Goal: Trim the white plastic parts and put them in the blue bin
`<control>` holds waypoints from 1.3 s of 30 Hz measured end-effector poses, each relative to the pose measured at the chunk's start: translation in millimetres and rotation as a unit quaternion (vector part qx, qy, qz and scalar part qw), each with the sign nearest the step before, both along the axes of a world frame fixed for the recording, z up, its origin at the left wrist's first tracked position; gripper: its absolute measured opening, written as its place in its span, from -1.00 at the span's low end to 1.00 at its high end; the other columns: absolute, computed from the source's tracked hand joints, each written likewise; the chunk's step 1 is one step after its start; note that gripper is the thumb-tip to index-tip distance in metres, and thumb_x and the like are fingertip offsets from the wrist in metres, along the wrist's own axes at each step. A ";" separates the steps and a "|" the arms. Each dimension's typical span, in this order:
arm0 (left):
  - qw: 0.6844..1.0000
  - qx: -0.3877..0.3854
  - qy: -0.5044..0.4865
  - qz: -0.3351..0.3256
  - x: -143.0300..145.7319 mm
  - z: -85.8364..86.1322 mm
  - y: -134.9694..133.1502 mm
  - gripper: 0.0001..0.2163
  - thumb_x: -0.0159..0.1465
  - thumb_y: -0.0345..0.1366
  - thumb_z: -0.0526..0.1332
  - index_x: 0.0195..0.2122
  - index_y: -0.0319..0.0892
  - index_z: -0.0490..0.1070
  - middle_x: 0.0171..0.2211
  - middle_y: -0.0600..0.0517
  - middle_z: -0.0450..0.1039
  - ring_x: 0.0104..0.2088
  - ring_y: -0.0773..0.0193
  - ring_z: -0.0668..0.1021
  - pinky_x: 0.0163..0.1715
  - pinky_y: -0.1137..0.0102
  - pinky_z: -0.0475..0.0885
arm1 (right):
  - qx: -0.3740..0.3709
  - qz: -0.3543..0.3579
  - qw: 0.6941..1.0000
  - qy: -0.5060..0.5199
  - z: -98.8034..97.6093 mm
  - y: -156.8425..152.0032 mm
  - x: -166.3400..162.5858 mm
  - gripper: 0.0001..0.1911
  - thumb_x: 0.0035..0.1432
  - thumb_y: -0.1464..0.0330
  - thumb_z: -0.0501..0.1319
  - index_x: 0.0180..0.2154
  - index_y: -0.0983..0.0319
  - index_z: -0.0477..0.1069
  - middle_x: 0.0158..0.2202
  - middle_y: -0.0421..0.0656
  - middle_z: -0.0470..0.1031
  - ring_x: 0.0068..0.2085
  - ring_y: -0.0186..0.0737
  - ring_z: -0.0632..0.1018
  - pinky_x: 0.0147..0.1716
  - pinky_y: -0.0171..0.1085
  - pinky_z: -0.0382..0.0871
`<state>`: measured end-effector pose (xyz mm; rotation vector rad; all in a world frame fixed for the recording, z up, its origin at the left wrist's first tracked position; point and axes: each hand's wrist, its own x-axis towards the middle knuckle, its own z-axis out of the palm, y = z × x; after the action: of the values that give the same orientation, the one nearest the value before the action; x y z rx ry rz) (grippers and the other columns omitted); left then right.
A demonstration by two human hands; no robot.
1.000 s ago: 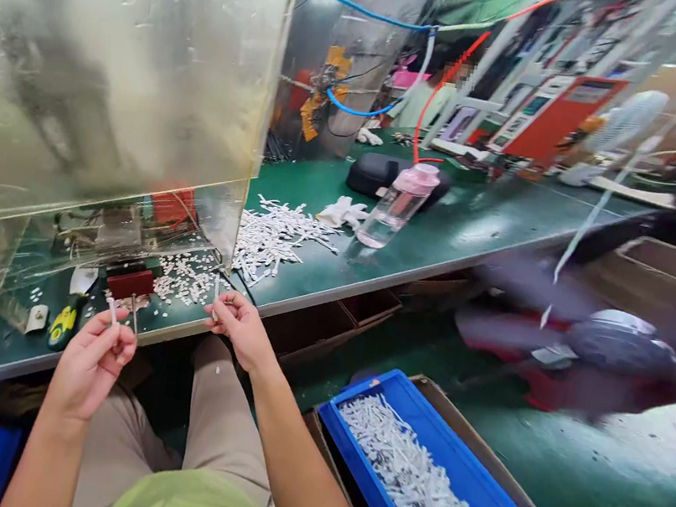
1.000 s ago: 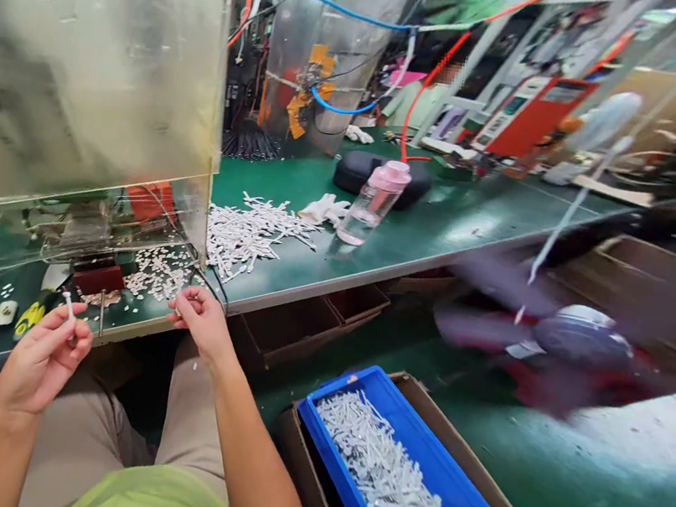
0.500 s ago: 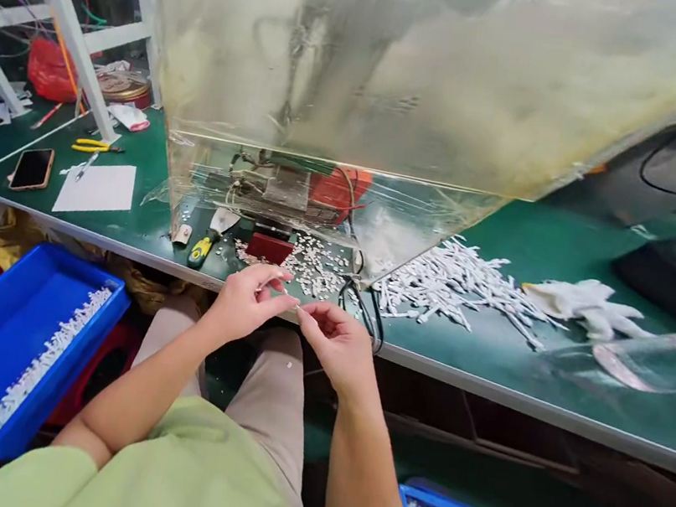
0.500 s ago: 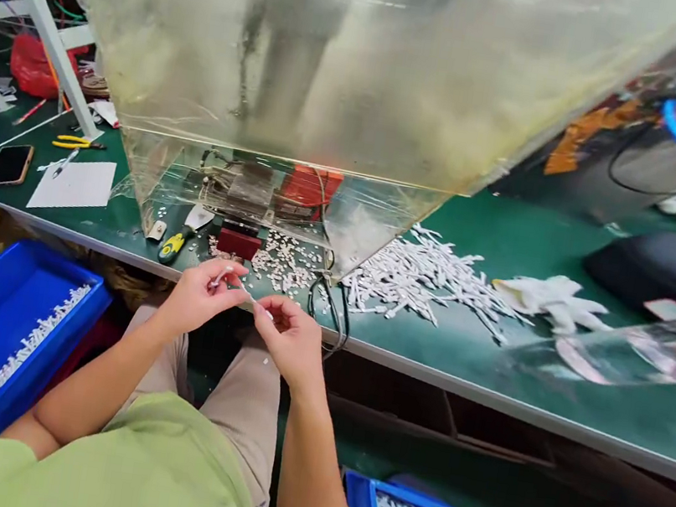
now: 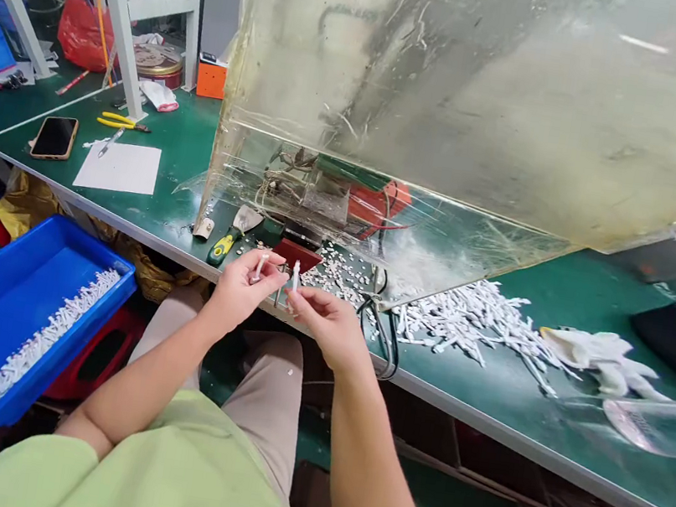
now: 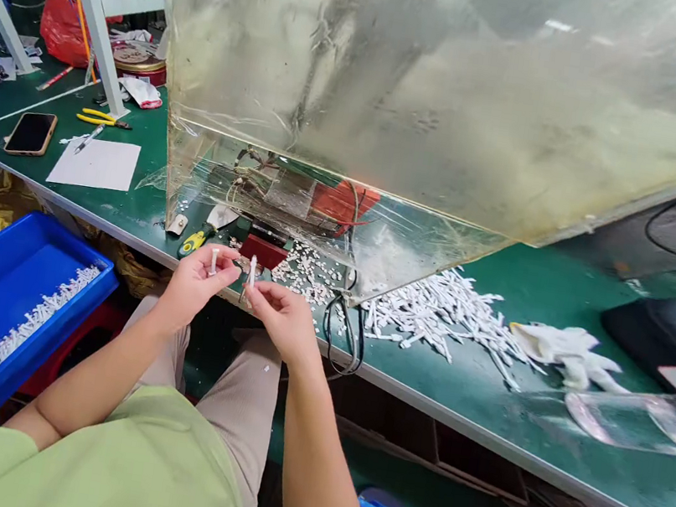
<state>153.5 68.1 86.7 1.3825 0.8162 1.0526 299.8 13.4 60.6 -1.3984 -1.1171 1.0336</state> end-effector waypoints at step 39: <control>0.989 -0.055 -0.086 0.111 -67.2 -0.9 28.6 -0.83 0.02 -0.33 0.35 -0.34 -0.19 0.47 -0.60 0.14 0.25 -0.59 0.49 0.27 -0.59 0.52 0.11 | -0.168 -0.154 0.938 -0.260 2.8 10.3 113.6 -0.73 0.05 0.14 0.24 -0.36 0.22 0.51 -0.39 -0.08 0.54 -0.34 -0.14 0.53 -0.31 -0.23 0.36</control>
<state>86.3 96.7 85.8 1.1080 0.9004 1.2602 413.4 23.8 63.5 -2.1327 -1.0645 0.6584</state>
